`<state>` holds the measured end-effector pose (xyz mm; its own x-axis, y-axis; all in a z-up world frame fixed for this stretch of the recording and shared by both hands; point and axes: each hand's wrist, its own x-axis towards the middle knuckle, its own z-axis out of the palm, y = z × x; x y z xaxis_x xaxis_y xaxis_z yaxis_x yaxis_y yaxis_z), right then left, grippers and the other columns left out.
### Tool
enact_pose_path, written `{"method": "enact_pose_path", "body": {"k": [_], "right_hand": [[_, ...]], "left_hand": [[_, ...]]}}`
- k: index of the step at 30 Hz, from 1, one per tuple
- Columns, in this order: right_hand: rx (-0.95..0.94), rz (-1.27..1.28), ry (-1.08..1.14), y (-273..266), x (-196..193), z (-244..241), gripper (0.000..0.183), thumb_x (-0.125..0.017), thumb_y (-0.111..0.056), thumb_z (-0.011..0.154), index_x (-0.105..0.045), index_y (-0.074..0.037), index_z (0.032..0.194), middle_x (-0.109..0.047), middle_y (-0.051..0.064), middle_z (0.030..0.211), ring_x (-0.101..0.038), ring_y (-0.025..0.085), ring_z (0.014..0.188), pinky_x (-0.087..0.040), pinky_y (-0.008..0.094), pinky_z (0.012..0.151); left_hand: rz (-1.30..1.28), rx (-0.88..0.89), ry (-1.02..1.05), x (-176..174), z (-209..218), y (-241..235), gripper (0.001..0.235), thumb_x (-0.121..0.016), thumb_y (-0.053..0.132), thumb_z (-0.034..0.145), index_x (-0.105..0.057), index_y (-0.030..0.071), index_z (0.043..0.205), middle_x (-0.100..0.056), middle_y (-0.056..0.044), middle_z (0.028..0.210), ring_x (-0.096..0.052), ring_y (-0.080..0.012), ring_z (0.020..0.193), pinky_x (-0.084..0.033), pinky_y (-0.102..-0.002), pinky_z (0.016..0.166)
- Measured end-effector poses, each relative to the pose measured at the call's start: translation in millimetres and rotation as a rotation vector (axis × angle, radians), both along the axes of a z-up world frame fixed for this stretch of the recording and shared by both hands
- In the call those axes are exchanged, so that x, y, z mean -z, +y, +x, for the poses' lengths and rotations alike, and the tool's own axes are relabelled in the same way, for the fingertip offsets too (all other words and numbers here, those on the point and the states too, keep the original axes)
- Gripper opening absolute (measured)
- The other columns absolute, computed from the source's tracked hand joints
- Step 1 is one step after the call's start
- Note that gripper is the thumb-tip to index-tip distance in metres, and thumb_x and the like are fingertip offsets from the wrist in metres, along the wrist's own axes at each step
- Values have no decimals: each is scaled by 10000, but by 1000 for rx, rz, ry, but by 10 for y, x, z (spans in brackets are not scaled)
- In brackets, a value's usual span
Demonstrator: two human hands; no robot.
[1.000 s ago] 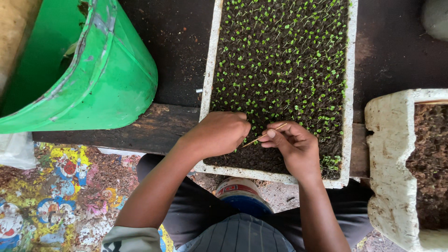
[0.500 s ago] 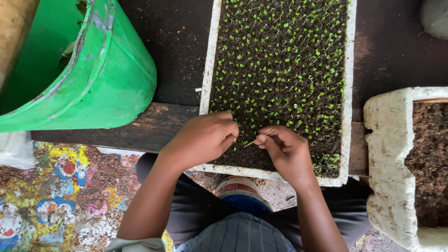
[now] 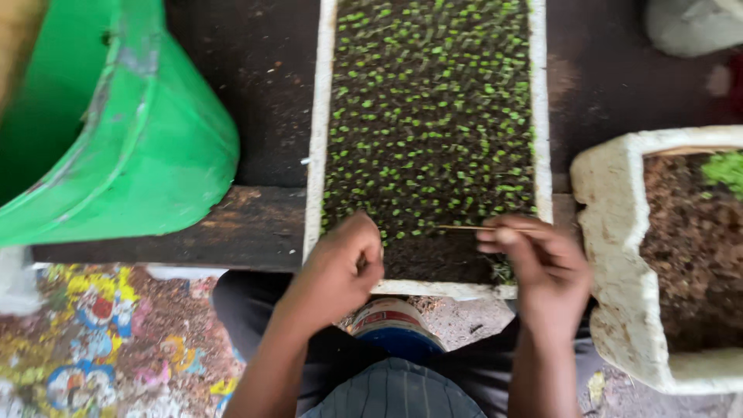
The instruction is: The person thins seedlings in a tray by hand and using a thin wooden stick, pulling up small plants to create space.
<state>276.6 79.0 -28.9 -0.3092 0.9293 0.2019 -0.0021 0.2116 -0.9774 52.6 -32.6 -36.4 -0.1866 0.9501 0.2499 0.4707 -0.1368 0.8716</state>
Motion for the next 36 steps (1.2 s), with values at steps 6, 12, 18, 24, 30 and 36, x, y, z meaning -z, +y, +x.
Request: {"method": "enact_pose_path", "body": {"k": [6, 12, 18, 24, 30, 36], "right_hand": [[372, 32, 94, 8, 22, 748, 84, -650, -11, 1030, -633, 49, 1087, -662, 173, 880, -706, 246, 717, -674, 311, 687], [369, -79, 225, -25, 233, 1207, 76, -628, -11, 1039, -636, 40, 1096, -676, 213, 977, -731, 254, 793, -699, 316, 716], [353, -134, 250, -41, 370, 1328, 109, -632, -11, 1013, -641, 52, 1101, -690, 224, 977, -730, 252, 775, -692, 328, 722], [300, -169, 244, -24, 458, 1343, 146, -609, 16, 1001, -632, 75, 1132, -688, 238, 991, -737, 288, 782, -685, 354, 733], [255, -192, 262, -26, 457, 1264, 141, -603, 21, 995, -643, 62, 1124, -696, 230, 974, -742, 290, 787, -684, 366, 739], [264, -177, 335, -8, 452, 1161, 141, -604, 15, 1005, -637, 64, 1134, -677, 221, 967, -746, 347, 841, -704, 390, 750]], "left_hand": [[-87, 101, -25, 111, 532, 207, 498, -703, 160, 994, -308, 145, 691, -278, 14, 559, -290, -119, 509, -268, -335, 507], [0, 236, 185, 305, 911, 523, 103, -684, 97, 964, -586, 88, 935, -595, -42, 933, -617, -214, 821, -519, -345, 674], [-43, 270, 387, 465, 1094, 691, 41, -682, 45, 947, -661, 45, 912, -580, -65, 950, -617, -255, 911, -570, -385, 675], [-135, 310, 453, 496, 1142, 760, 55, -655, 18, 952, -678, 42, 908, -606, -62, 950, -607, -228, 912, -589, -343, 702], [-155, 313, 410, 462, 1088, 785, 145, -648, 40, 967, -636, 74, 827, -592, -40, 922, -608, -218, 879, -583, -331, 656], [-63, 263, 301, 267, 914, 756, 19, -656, 50, 942, -655, 64, 930, -639, -46, 965, -640, -202, 876, -593, -355, 736]]}}
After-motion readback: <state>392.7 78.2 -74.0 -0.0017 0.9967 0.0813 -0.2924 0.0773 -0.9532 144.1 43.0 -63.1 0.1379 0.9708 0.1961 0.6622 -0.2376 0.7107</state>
